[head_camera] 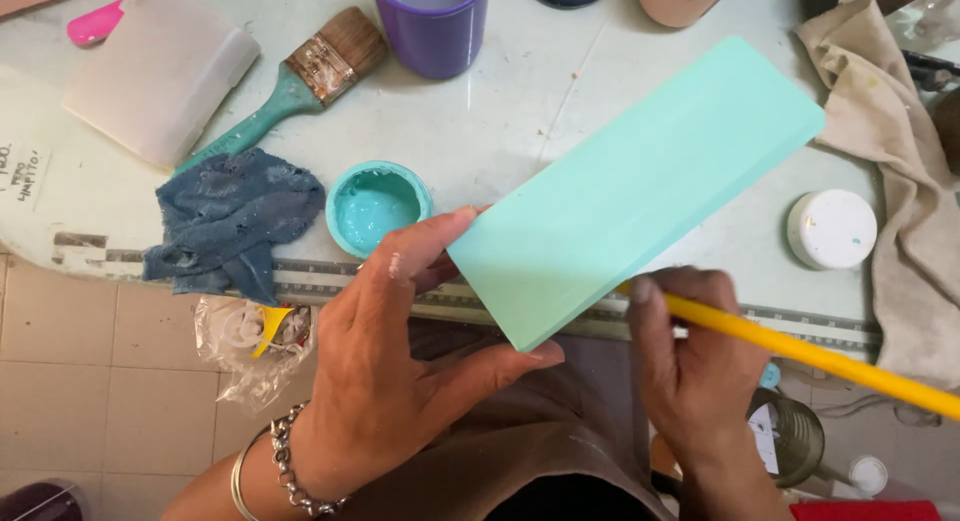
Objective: Painting a small wooden box with teal paint using a paintbrush
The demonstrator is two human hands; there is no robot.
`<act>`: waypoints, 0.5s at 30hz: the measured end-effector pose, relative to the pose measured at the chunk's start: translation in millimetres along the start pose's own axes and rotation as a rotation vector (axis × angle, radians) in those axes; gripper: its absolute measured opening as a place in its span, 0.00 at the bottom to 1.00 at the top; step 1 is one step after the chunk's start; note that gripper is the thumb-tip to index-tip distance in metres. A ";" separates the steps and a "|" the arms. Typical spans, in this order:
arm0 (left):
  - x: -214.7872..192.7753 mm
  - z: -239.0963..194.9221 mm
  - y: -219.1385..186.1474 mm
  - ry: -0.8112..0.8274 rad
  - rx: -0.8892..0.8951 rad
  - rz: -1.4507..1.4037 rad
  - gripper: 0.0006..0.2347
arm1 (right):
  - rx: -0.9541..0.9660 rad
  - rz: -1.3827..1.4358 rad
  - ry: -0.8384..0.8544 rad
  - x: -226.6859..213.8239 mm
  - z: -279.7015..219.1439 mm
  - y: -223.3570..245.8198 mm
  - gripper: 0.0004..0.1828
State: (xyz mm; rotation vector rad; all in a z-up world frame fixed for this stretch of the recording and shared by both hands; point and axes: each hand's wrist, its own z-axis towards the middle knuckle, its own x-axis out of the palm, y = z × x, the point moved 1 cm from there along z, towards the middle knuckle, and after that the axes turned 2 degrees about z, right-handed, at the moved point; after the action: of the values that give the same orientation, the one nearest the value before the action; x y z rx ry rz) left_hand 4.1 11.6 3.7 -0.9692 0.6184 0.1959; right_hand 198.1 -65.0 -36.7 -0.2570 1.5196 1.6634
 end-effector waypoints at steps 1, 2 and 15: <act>0.1 -0.1 -0.1 -0.002 0.009 0.011 0.31 | -0.096 -0.167 -0.069 0.2 3.2 -5.6 0.08; 0.6 0.1 -0.2 -0.004 0.008 0.013 0.31 | -0.097 -0.166 -0.068 0.0 4.7 -1.3 0.08; -3.5 2.6 4.1 -0.057 0.013 -0.065 0.29 | 0.281 -0.198 -0.180 10.6 17.1 -16.9 0.10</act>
State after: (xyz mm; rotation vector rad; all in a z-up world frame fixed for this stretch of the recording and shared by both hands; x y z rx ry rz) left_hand 0.5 16.4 3.9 -0.9663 0.5348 0.1604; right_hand 209.7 -46.7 -51.6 -0.0993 1.5171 1.2663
